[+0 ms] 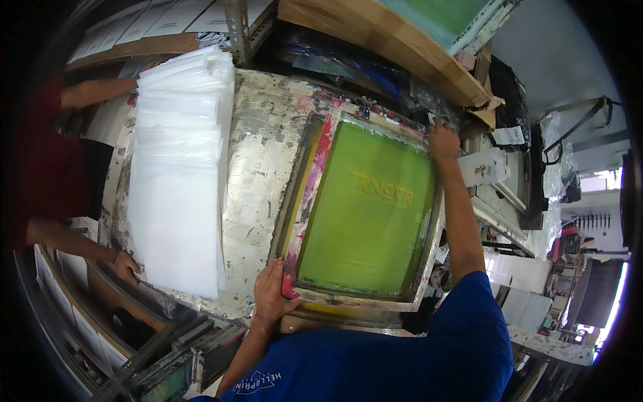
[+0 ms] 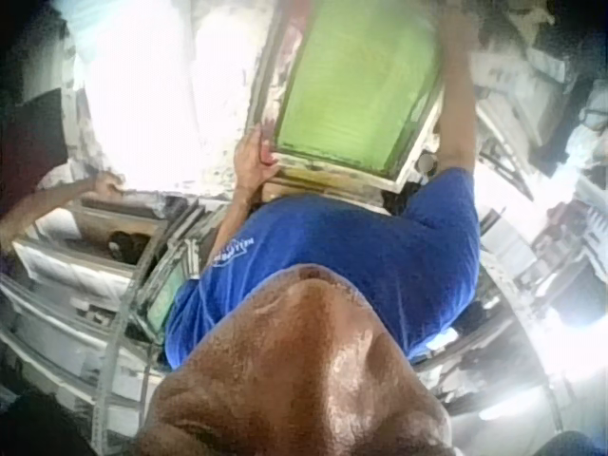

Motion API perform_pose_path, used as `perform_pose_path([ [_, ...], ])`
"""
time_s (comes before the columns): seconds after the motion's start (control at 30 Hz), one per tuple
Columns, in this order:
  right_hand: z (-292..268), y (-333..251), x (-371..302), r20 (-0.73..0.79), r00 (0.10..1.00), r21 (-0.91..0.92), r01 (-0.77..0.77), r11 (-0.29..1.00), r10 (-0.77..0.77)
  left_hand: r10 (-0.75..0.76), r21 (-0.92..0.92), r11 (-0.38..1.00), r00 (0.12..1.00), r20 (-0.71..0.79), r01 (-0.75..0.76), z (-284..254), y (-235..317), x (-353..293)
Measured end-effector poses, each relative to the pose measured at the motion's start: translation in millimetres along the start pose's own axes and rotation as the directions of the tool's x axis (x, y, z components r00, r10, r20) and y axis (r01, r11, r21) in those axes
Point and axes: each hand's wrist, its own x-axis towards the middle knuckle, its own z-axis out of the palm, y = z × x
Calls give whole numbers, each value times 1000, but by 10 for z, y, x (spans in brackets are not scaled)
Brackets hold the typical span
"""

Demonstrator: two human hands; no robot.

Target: The person performs screen printing on white papers, applying black ink using a squeegee across a mesh screen and lifting the screen to reveal the printed design.

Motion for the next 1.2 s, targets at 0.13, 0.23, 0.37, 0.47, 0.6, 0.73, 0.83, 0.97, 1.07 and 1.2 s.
perform_pose_path([
  [0.13, 40, 78, 64, 398, 912, 51, -131, 990, 100, 0, -9, 1000, 1000, 26, 0, 11, -54, -8],
  [0.23, -222, -244, 153, 412, 886, 1, -234, 972, 212, -11, -4, 1000, 1000, 15, 11, 4, -55, -47],
  [0.37, -41, -227, 139, 376, 862, -61, -344, 937, 341, -23, -14, 1000, 1000, 14, 24, 15, -67, -64],
  [0.47, 3, -313, 183, 404, 799, -119, -436, 892, 445, -30, -26, 999, 999, 20, 30, 11, -76, -84],
  [0.6, -49, -401, 241, 444, 752, -169, -464, 870, 487, -23, -17, 1000, 1000, 1, 23, 14, -67, -98],
  [0.73, -176, -458, 353, 510, 696, -202, -475, 857, 506, -18, -48, 999, 1000, 23, 20, 1, -96, -90],
  [0.83, -269, -844, 292, 81, 952, -248, -269, 931, 296, -32, -58, 998, 999, 25, 33, -30, -78, -79],
  [0.97, -300, -1343, 638, 108, 989, 271, 68, 960, -100, -16, -69, 997, 1000, 22, 17, -48, -84, -59],
  [1.07, -341, -1637, 791, 338, 930, 362, 9, 932, -141, -27, -76, 997, 999, 37, 30, -47, -93, -67],
  [1.2, -307, -1722, 821, 375, 911, 293, 57, 954, -170, -28, -62, 998, 999, 29, 29, -86, -45, -30],
])
